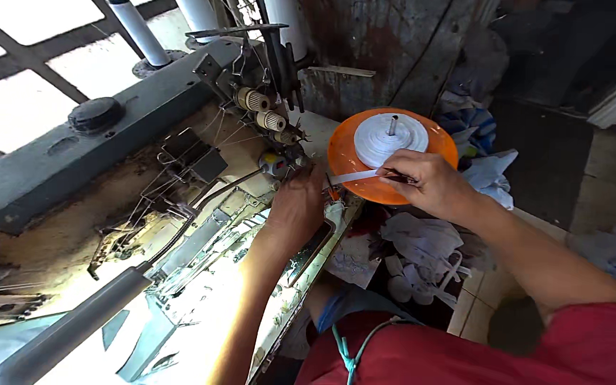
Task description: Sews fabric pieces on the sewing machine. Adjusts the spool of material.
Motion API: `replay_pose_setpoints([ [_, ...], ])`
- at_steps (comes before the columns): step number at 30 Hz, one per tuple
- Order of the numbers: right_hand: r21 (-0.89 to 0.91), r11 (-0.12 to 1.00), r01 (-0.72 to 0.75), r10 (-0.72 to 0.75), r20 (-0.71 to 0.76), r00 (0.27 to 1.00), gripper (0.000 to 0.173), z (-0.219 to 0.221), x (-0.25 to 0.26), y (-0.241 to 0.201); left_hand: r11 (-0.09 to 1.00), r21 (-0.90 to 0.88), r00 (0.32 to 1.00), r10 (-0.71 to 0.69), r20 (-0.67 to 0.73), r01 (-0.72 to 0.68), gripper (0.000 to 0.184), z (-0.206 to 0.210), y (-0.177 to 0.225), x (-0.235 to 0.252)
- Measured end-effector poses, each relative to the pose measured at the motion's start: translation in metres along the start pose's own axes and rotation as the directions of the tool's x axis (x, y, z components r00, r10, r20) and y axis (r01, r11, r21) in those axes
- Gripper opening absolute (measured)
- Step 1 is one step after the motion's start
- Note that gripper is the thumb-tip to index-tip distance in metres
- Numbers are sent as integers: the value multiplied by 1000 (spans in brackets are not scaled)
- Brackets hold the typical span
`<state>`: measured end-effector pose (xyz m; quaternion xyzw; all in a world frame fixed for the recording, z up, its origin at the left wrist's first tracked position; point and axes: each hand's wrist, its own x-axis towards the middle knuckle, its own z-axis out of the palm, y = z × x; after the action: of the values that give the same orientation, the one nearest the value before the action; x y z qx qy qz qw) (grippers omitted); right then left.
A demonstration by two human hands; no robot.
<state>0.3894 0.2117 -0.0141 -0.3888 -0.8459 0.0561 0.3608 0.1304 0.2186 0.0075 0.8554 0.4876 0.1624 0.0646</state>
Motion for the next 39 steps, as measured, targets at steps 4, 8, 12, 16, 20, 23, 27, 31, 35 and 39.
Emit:
replay_pose_setpoints([
  [4,-37,995,97,-94,72,993,11,12,36,0,980,-186,995,-78,-68,64,53,4,-17,-15],
  [8,-51,998,36,-14,381,925,10,16,70,2,972,-201,989,-137,-46,125,50,-1,-28,-26],
  [12,-73,997,-17,53,528,848,23,18,88,-1,965,-238,991,-126,-42,113,33,-6,-37,-29],
  [16,-147,988,-34,121,637,761,22,19,100,-10,937,-331,975,-167,-144,111,25,-3,-32,-23],
  [20,-193,981,-34,162,696,700,20,18,108,-14,946,-308,967,-169,-191,105,28,4,-33,-19],
  [23,-180,983,-23,145,702,698,19,16,108,-10,944,-324,989,-96,-114,54,41,2,-32,-16],
  [27,-152,987,-42,137,692,709,16,14,106,-10,965,-262,996,-15,-84,-8,35,5,-30,-3],
  [31,-43,988,-150,142,643,753,9,16,104,-12,967,-252,997,-55,-53,40,28,3,-24,12],
  [35,73,965,-250,161,590,791,18,22,102,-14,956,-288,993,-80,-84,53,27,5,-23,16],
  [39,199,938,-284,152,501,852,18,29,97,-5,949,-312,991,-82,-102,46,29,3,-18,16],
])
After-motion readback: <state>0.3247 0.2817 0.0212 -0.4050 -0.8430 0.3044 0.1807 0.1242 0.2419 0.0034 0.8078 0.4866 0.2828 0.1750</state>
